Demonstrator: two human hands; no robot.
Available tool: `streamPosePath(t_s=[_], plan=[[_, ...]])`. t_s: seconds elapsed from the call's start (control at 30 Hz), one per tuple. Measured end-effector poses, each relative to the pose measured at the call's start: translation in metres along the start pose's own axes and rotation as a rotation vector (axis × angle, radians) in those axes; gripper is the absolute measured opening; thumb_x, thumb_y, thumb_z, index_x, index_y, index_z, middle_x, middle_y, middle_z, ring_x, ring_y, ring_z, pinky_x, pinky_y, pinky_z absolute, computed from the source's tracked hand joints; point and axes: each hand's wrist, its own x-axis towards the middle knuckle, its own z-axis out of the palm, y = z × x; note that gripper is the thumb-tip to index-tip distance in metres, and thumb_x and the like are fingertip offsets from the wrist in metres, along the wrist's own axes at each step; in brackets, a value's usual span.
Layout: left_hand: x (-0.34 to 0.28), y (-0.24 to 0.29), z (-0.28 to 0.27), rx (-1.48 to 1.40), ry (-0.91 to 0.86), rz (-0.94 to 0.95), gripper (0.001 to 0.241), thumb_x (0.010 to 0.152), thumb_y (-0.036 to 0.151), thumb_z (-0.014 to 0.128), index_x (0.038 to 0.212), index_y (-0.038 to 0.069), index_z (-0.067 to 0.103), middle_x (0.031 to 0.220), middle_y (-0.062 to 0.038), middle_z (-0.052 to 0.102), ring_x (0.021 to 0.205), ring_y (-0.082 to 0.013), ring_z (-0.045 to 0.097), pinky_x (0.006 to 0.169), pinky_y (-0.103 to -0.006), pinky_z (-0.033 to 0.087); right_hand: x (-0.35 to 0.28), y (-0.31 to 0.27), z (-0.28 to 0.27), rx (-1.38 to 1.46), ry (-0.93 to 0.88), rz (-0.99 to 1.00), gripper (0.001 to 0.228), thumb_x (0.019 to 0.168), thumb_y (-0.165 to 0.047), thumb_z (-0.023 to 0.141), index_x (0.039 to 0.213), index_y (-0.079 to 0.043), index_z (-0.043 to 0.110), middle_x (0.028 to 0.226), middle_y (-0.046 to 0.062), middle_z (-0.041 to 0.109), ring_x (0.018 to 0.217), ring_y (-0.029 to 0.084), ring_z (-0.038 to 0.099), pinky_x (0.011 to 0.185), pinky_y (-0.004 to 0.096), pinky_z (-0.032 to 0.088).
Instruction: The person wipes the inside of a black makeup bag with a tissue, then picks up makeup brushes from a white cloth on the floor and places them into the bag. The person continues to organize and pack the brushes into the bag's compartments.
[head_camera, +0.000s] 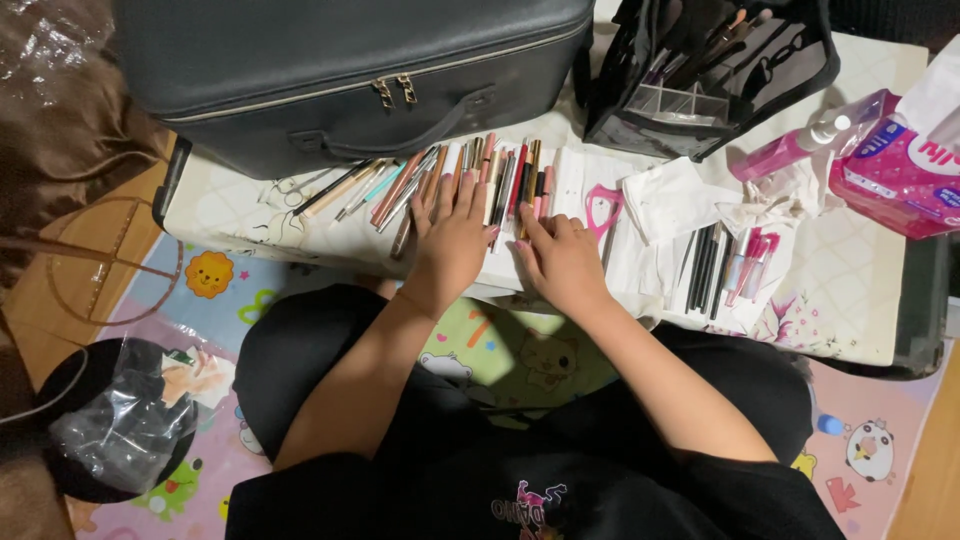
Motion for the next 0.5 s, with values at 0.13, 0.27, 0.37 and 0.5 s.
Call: streamPosePath(t_s=[0.13, 0.27, 0.37, 0.5], plan=[[-0.014, 0.020, -0.025, -0.068, -0.006, 0.051, 0.065, 0.110, 0.046, 0.034, 0.166, 0.020, 0.012, 0.174, -0.004, 0.004, 0.159, -0.0306, -0.002, 0.119, -0.0694, -0.003, -0.003, 0.002, 0.000, -0.031, 0.001, 0.003, 0.048, 0.103, -0.044, 0.054, 0.145, -0.022, 0.061, 0.091, 0.011, 0.058, 0.090, 0.034, 0.061, 0.079, 0.046, 0.048], [-0.007, 0.021, -0.012, -0.024, -0.050, 0.041, 0.067, 0.109, 0.047, 0.033, 0.166, 0.019, 0.009, 0.174, -0.002, 0.001, 0.159, -0.0293, -0.003, 0.121, -0.0697, 0.000, -0.003, 0.007, 0.004, -0.108, -0.009, 0.025, 0.048, 0.103, -0.049, 0.051, 0.142, -0.025, 0.064, 0.089, 0.011, 0.057, 0.086, 0.035, 0.062, 0.078, 0.047, 0.047], [-0.006, 0.021, -0.012, -0.006, -0.085, 0.029, 0.069, 0.109, 0.051, 0.030, 0.166, 0.021, 0.005, 0.174, -0.002, -0.002, 0.159, -0.0285, -0.007, 0.120, -0.0702, -0.005, -0.004, 0.008, 0.000, -0.115, -0.015, 0.039, 0.048, 0.103, -0.050, 0.050, 0.143, -0.026, 0.063, 0.089, 0.012, 0.058, 0.086, 0.036, 0.063, 0.078, 0.047, 0.047], [-0.006, 0.026, -0.007, 0.017, -0.077, 0.012, 0.073, 0.109, 0.054, 0.030, 0.166, 0.017, 0.004, 0.174, -0.006, -0.002, 0.158, -0.0312, -0.010, 0.118, -0.0712, -0.009, -0.005, 0.008, -0.002, -0.099, -0.038, 0.059, 0.049, 0.103, -0.049, 0.050, 0.144, -0.025, 0.063, 0.092, 0.014, 0.061, 0.089, 0.037, 0.064, 0.080, 0.047, 0.048]])
